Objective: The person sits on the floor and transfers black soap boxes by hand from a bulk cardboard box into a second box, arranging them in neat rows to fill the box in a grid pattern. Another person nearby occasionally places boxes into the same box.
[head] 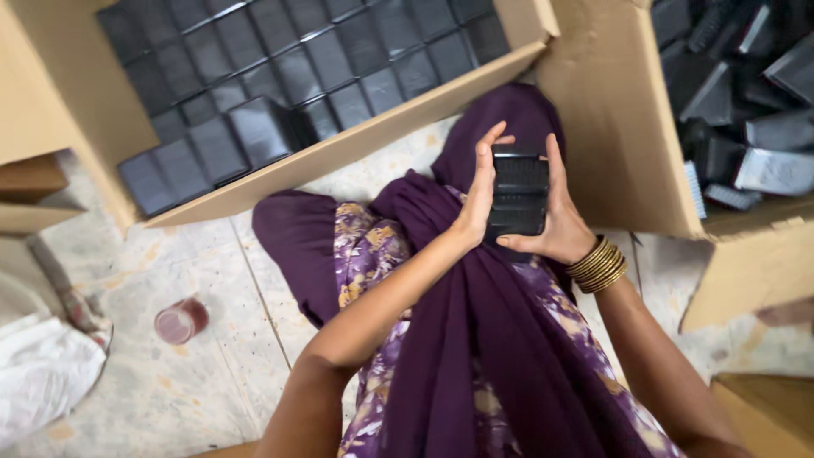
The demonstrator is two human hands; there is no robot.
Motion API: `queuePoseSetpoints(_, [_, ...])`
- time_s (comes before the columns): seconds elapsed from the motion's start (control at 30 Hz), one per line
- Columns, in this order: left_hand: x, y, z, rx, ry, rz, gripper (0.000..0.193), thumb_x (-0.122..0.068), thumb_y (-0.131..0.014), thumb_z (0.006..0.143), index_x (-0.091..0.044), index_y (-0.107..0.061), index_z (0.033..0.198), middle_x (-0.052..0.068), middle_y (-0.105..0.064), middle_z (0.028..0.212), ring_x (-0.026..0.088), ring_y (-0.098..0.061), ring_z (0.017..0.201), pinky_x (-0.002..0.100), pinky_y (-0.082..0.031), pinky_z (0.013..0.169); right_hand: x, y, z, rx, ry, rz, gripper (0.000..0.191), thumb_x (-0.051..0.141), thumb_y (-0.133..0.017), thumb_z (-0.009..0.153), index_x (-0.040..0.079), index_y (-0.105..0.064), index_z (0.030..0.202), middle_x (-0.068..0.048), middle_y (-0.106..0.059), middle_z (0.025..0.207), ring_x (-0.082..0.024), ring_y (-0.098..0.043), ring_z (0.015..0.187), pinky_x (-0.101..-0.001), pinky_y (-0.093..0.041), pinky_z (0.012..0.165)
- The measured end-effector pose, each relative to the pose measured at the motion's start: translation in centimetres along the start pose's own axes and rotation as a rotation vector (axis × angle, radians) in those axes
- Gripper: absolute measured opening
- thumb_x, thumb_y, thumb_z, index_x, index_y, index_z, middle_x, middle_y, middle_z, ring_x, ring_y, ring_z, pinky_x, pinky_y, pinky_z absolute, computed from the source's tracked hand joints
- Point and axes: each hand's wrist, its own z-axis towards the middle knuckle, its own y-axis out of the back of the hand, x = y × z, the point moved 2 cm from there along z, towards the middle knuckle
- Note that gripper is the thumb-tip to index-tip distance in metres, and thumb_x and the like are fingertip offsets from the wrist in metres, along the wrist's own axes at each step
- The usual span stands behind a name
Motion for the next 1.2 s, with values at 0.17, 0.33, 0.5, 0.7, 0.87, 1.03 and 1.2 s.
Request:
queuePoseSetpoints(0.17, [-5.0,5.7,-1.9,-0.184,-0.136,-0.019,0.083,-0.071,-0.024,0.101,-0.019,-0.019,0.164,0.012,-0.035,0.157,0.025,-0.042,0.143,0.039,-0.033,0.120,2.5,-2.3,6.0,0.216,0.070,0.161,0.152,0.022,-0.094,0.065,0.010,0.020,0.165,-0.020,-0.036,0.161,-0.031,-0.041,0.148,-0.0423,-0.037,0.121])
queuePoseSetpoints(0.33, [-12.6,15.4,-10.9,-0.639,-0.445,0.722,0.068,-0.053,-0.042,0.107,-0.007,-0.038,0.156,0.017,-0.044,0.153,0.031,-0.043,0.141,0.042,-0.031,0.121,5.7,-5.4,18.4,0.265,0.073,0.488,0.144,0.023,-0.089,0.072,0.013,0.016,0.169,-0.017,-0.043,0.160,-0.027,-0.049,0.143,-0.0399,-0.045,0.116])
queuePoseSetpoints(0.5, [-15.1,22.6,-20.3,-1.055,-0.213,1.245,0.048,-0.028,-0.064,0.099,-0.005,-0.053,0.139,0.017,-0.051,0.139,0.036,-0.046,0.135,0.048,-0.033,0.118,6.8,-11.8,33.0,0.273,-0.011,-0.111,0.138,0.056,-0.087,0.087,-0.003,0.009,0.167,-0.034,-0.017,0.171,-0.040,-0.026,0.158,-0.0461,-0.031,0.125])
queuePoseSetpoints(0.7, [-11.2,24.4,-22.7,-1.096,-0.208,1.265,0.045,-0.025,-0.065,0.095,-0.007,-0.057,0.135,0.020,-0.043,0.146,0.041,-0.038,0.134,0.051,-0.030,0.113,4.4,-20.7,34.7,0.793,-0.516,-0.187,0.132,0.086,-0.064,0.075,-0.006,-0.018,0.158,-0.033,-0.024,0.157,-0.039,-0.050,0.137,-0.0461,-0.047,0.109])
queuePoseSetpoints(0.87, [-10.0,27.1,-21.7,-1.093,-0.196,1.410,0.048,-0.034,-0.068,0.092,-0.008,-0.059,0.131,0.019,-0.052,0.136,0.039,-0.044,0.130,0.051,-0.032,0.111,5.1,-22.4,33.3,0.781,-0.311,-0.524,0.124,0.093,-0.037,0.086,-0.017,-0.067,0.133,-0.036,-0.067,0.134,-0.043,-0.071,0.121,-0.0498,-0.050,0.107])
queuePoseSetpoints(1.03, [-9.4,28.5,-20.9,-0.966,-0.319,1.579,0.051,-0.036,-0.069,0.090,-0.006,-0.062,0.130,0.023,-0.057,0.125,0.042,-0.048,0.122,0.053,-0.034,0.107,7.0,-22.7,29.1,0.392,-0.441,-0.193,0.137,0.076,-0.068,0.075,-0.007,0.003,0.158,-0.036,-0.027,0.158,-0.043,-0.033,0.148,-0.0428,-0.033,0.119])
queuePoseSetpoints(1.2, [-7.9,29.1,-22.2,-0.925,-0.254,1.526,0.050,-0.029,-0.066,0.099,-0.006,-0.057,0.142,0.027,-0.042,0.139,0.044,-0.039,0.128,0.054,-0.027,0.113,8.8,-14.0,23.7,0.136,0.024,-0.181,0.103,0.069,-0.056,0.094,-0.002,-0.020,0.159,-0.031,-0.045,0.153,-0.042,-0.045,0.142,-0.0453,-0.037,0.117])
